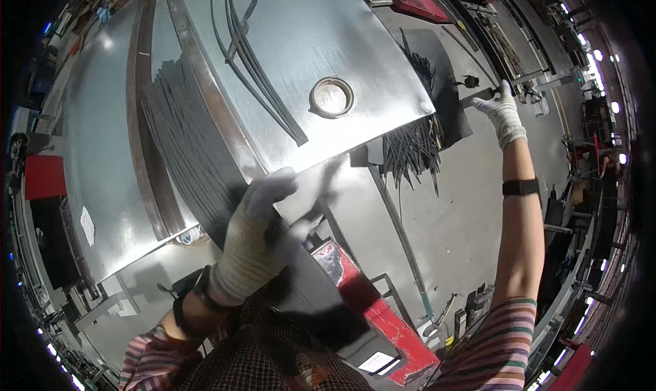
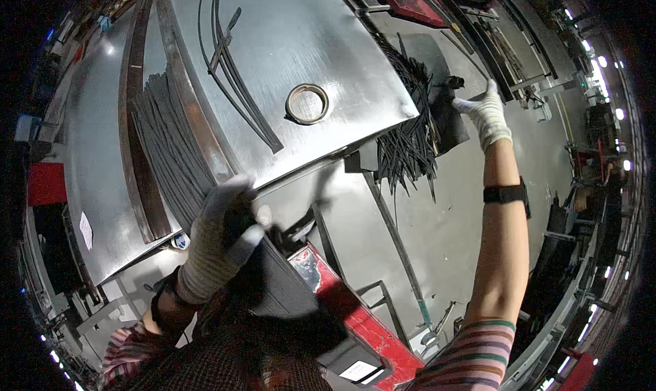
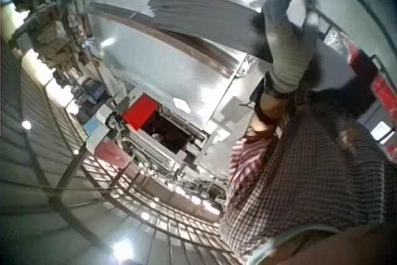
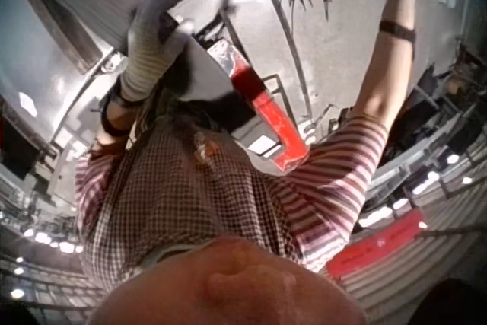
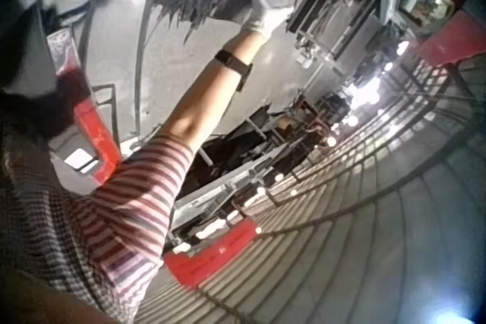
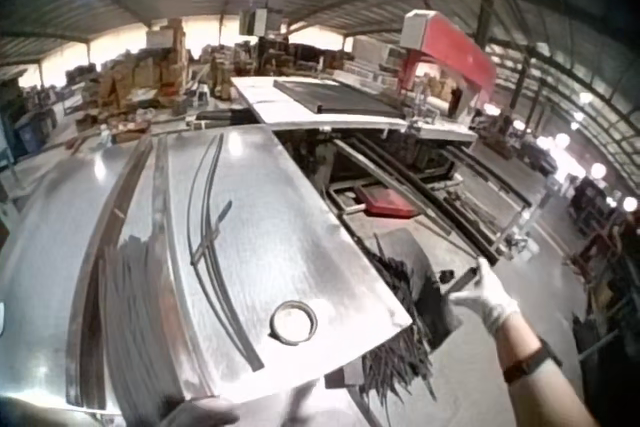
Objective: Assembling components for automotive wiper blades by inserting rubber strips into metal frames and securing them.
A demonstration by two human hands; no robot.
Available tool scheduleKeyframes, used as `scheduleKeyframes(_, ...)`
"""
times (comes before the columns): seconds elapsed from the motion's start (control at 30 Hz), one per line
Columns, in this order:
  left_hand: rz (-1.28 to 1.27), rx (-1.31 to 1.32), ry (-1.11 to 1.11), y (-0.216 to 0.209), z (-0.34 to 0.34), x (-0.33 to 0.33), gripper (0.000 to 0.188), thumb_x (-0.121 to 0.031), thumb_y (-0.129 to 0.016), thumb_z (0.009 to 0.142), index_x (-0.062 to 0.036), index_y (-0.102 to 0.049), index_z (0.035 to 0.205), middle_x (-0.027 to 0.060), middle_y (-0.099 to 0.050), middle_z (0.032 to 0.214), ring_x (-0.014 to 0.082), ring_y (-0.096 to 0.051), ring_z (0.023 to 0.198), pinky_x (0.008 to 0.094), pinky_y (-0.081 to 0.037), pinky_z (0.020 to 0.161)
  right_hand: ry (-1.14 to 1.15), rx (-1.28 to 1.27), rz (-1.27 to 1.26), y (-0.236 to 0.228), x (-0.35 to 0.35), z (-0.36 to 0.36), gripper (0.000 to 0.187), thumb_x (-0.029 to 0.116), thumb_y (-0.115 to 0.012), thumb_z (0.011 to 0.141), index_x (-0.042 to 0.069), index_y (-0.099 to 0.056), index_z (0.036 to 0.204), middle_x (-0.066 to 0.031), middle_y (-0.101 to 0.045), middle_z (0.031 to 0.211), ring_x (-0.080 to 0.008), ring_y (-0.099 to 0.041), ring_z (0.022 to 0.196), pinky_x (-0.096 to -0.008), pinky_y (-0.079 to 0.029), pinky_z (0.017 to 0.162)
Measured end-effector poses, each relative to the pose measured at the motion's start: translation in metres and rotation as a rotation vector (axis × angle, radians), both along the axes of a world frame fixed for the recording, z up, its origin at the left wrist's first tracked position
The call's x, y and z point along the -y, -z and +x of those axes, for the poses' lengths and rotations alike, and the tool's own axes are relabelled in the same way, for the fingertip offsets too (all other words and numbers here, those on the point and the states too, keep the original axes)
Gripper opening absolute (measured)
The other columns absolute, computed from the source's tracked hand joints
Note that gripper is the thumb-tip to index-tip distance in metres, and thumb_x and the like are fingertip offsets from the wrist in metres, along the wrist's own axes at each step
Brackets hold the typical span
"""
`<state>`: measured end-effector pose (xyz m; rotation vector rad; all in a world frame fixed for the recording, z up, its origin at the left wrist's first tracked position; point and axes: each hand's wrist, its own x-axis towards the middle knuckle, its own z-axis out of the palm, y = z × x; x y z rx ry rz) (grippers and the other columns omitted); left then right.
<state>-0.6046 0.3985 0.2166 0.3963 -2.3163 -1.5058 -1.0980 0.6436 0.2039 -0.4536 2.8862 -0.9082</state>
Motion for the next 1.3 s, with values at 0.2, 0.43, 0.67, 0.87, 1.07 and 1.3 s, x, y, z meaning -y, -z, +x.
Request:
scheduleKeyframes(0.2,-0.102,0.151,-0.406,0.022,0.113,0.019,0.069,0.003,-0.067,0.087,-0.0028,-0.037,0.149,0.0157,-0.049,0.143,0.0281,-0.051,0.131,0.0412,-0.040,0.113,-0.105,-0.077,-0.155,-0.012,0.029,-0.008,0.056,0.022,-0.077,0.090,-0.003,-0.056,0.135,-0.0159,-0.065,0.124,-0.0239,-0.061,0.111,-0.0299,-0.047,0.098)
scheduleKeyframes(0.43,0.803,0.112,-0.727,0.094,0.160,-0.040,0.069,-0.008,-0.056,0.101,-0.0058,-0.019,0.159,0.0150,-0.033,0.156,0.0265,-0.036,0.143,0.0399,-0.032,0.118,-0.605,0.734,-0.297,0.067,0.102,0.327,0.032,0.020,-0.065,0.098,-0.003,-0.066,0.121,-0.0131,-0.072,0.113,-0.0189,-0.066,0.103,-0.0325,-0.051,0.092)
scheduleKeyframes(0.67,0.622,0.023,-0.803,0.091,0.135,0.007,0.065,-0.006,-0.052,0.100,-0.0032,-0.021,0.156,0.0194,-0.029,0.155,0.0313,-0.036,0.143,0.0416,-0.037,0.115,-0.604,-0.007,0.038,0.082,0.190,0.397,0.027,0.026,-0.071,0.087,0.003,-0.070,0.100,-0.0173,-0.065,0.072,-0.0394,-0.063,0.066,-0.0425,-0.052,0.064)
scheduleKeyframes(0.87,-0.301,0.228,-0.549,0.117,0.151,0.090,0.081,-0.006,-0.070,0.076,-0.0010,-0.034,0.150,0.0271,-0.033,0.148,0.0378,-0.048,0.130,0.0419,-0.051,0.100,-0.437,-0.008,-0.033,0.108,0.181,0.324,0.029,0.025,-0.070,0.094,-0.004,-0.071,0.095,-0.0208,-0.067,0.070,-0.0353,-0.066,0.062,-0.0379,-0.053,0.062)
scheduleKeyframes(1.07,0.543,-0.169,-0.765,0.122,0.168,-0.040,0.076,-0.013,-0.065,0.096,-0.0082,-0.020,0.158,0.0158,-0.039,0.148,0.0292,-0.043,0.136,0.0392,-0.042,0.112,-0.538,0.879,-0.380,0.093,0.091,0.382,0.050,0.025,-0.060,0.102,-0.002,-0.049,0.142,-0.0107,-0.064,0.124,-0.0201,-0.059,0.114,-0.0336,-0.045,0.101)
scheduleKeyframes(1.3,0.467,0.098,-0.509,0.094,0.114,-0.017,0.102,-0.015,-0.076,0.086,-0.0025,-0.006,0.159,0.0176,-0.043,0.146,0.0254,-0.041,0.135,0.0419,-0.031,0.118,-0.678,0.949,-0.441,0.037,0.159,0.425,0.070,0.037,-0.059,0.101,-0.002,-0.035,0.153,-0.0222,-0.052,0.146,-0.0316,-0.045,0.140,-0.0356,-0.032,0.115)
